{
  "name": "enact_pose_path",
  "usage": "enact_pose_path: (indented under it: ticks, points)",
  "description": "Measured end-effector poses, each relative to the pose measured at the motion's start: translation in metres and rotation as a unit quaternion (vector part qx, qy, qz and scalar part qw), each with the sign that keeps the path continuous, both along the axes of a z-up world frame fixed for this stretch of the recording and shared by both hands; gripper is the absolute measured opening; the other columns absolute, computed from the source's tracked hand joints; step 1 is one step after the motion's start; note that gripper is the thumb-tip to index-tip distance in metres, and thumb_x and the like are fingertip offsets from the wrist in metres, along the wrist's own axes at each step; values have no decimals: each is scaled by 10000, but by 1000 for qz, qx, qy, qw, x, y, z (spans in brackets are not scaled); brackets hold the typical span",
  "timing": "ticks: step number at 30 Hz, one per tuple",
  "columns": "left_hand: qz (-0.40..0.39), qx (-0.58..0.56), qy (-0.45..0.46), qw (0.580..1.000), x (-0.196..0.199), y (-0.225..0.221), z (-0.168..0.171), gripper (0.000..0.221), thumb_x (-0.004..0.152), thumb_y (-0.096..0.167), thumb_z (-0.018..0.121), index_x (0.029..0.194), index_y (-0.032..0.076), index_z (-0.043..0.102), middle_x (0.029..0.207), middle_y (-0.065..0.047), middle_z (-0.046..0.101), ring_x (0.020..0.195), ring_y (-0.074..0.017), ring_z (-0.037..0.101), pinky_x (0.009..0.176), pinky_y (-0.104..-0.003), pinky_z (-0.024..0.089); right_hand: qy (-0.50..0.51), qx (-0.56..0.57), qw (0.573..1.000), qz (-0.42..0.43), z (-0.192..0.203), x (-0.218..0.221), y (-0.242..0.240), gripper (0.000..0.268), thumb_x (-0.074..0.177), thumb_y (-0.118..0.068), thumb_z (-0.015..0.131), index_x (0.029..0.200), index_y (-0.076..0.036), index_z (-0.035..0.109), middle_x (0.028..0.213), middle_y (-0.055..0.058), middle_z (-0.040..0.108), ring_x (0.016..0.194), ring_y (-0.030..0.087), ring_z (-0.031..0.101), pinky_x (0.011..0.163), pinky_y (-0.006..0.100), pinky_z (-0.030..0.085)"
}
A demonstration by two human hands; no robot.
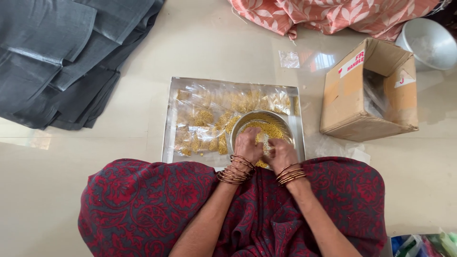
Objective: The person packs gold-colored beads into small plastic bags.
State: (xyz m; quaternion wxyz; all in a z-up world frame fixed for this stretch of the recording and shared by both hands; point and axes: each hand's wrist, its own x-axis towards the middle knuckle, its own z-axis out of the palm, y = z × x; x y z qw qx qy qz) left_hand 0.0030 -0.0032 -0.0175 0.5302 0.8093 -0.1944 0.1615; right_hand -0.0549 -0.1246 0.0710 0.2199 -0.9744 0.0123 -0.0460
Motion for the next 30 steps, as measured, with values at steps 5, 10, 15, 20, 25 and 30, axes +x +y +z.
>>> enact_pose_path:
  ticks: [5, 10, 15, 20, 25, 30]
  points:
    - [-50, -66, 118, 989, -4, 12, 44, 423, 750, -24, 779, 1161, -28, 679, 1160, -219, 710, 648, -242, 735, 574, -341, 613, -140, -5, 990, 1, -7, -6, 26, 541, 663, -31, 858, 1145, 101, 652, 1027, 275, 722, 819, 371, 739, 667, 423, 615]
    - [-79, -85, 120, 986, -7, 9, 51, 405, 766, -12, 775, 1161, -19, 688, 1160, -181, 717, 644, -196, 734, 547, -290, 610, -181, -19, 983, -12, -18, -4, 21, 418, 790, 7, 796, 1175, 88, 655, 1044, 271, 725, 841, 363, 749, 666, 409, 618]
    - [-73, -100, 116, 986, -9, 12, 55, 402, 788, 88, 806, 1167, 1, 706, 1105, -163, 753, 610, -185, 722, 543, -285, 595, -213, 102, 971, -29, -8, -4, 25, 221, 906, 42, 715, 1127, 40, 724, 1001, 206, 765, 851, 271, 779, 695, 334, 636]
    - [17, -159, 212, 964, -1, 30, 92, 521, 839, 264, 787, 1283, 52, 613, 1116, -121, 740, 667, -156, 723, 514, -294, 610, -180, 296, 936, -57, 0, -3, 7, 193, 937, 15, 695, 1122, 7, 751, 1036, 123, 789, 900, 167, 766, 764, 283, 640]
    - [-96, -380, 460, 797, 14, 34, 47, 358, 856, 281, 778, 1114, 36, 738, 973, -137, 781, 786, -157, 788, 648, -322, 691, -89, 435, 891, -88, 32, -7, 4, 180, 929, -30, 720, 1103, -5, 759, 998, 95, 800, 833, 112, 749, 715, 254, 639]
    - [-195, -462, 449, 740, 3, 33, 38, 216, 965, 188, 740, 999, -26, 740, 901, -91, 742, 771, -164, 738, 740, -325, 671, -59, 457, 886, -56, 58, -9, 4, 176, 930, -48, 729, 1094, 7, 754, 975, 91, 791, 841, 96, 739, 749, 221, 620]
